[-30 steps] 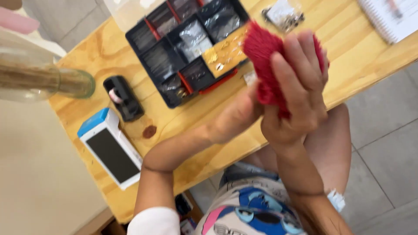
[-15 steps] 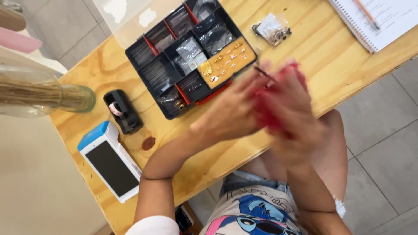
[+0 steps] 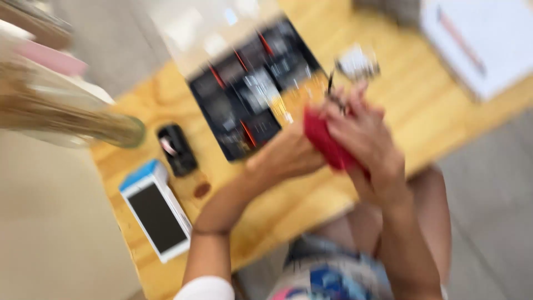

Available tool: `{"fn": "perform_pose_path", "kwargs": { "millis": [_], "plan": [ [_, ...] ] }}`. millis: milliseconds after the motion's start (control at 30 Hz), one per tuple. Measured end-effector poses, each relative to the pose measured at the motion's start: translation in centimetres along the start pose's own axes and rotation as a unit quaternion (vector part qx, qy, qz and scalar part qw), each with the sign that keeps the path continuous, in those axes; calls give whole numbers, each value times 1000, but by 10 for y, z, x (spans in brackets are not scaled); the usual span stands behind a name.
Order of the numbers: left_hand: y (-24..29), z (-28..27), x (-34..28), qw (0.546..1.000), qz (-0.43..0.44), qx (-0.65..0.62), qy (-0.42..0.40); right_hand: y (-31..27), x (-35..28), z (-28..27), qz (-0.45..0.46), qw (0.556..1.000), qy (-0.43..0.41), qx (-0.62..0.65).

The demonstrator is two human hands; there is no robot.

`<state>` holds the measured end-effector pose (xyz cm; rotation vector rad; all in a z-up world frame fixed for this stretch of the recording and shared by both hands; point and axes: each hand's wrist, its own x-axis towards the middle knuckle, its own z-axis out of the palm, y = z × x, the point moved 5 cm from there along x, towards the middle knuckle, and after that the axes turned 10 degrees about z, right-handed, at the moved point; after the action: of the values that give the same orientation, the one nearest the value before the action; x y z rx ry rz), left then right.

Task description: Sorting and organizing various jewelry items like earrings and necklaces into a storage box and small bags.

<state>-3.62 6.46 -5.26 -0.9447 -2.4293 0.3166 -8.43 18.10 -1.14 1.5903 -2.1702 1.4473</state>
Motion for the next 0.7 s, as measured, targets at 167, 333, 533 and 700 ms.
{"fn": "perform_pose_path", "kwargs": {
  "millis": [167,333,533,700],
  "plan": [
    [8,-1,14,997,-11,-79,15,-12,33,-13,72,994,-44,68],
    [-20,-39,15,984,-47,-156,74,-20,32,-6,-8,997,-7,76],
    [-72,-85,-6,908,-232,-290,192,91,-54,21,210,971,102,41],
    [-62,-39,-13,751,-366,-466,291,142,-61,2,269,931,243,29]
  ]
}}
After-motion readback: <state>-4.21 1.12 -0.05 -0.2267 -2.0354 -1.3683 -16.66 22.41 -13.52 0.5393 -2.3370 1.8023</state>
